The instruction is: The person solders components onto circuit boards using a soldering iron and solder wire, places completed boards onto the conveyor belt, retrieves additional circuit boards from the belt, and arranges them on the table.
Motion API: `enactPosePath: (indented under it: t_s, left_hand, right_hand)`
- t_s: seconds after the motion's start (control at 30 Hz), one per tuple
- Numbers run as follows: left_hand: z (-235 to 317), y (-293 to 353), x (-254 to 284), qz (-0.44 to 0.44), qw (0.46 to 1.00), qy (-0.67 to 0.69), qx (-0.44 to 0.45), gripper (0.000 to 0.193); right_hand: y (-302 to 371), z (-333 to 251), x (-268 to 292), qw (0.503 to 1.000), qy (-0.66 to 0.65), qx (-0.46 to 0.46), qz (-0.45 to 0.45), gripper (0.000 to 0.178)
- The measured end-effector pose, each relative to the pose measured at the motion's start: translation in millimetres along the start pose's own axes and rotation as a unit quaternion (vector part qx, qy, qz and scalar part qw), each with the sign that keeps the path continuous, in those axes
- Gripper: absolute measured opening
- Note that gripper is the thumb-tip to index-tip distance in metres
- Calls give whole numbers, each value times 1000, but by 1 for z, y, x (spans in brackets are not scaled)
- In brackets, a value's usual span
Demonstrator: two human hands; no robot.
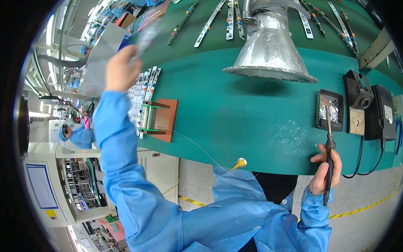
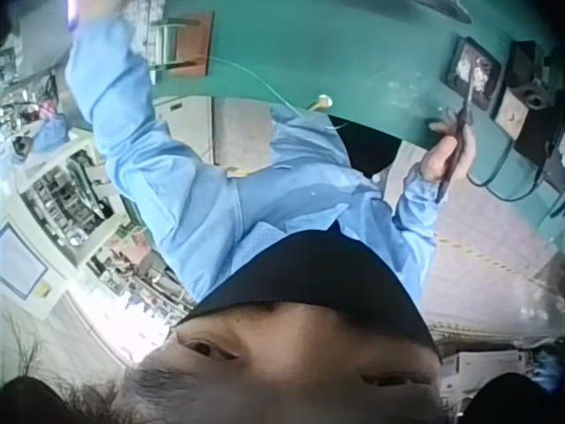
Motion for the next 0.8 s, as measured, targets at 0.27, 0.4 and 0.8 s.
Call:
enactPosePath:
  t_s: [0.27,0.4,0.8]
  left_hand:
    - [84,128,47,-19,683,727,62,34]
    - [207,169,15,-167,424,879,141,34]
    - [237,204,37,-101,828,537,-125,27]
  right_hand:
    - [-7,-42,-59,967,108,133,-187,37]
    - [-14,-43,-81,953,100,128,-257,41]
    - [-17,-14,-82,905,191,131,-358,37]
Point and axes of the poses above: each hand's wrist, its own y-axis away from the middle knuckle, its own x-axis out of the back of the hand, z = x × y, the point moved 6 cm from there along -y, towards the middle knuckle, and after that the axes turned 15 degrees about -y, right-handed, at the moved point
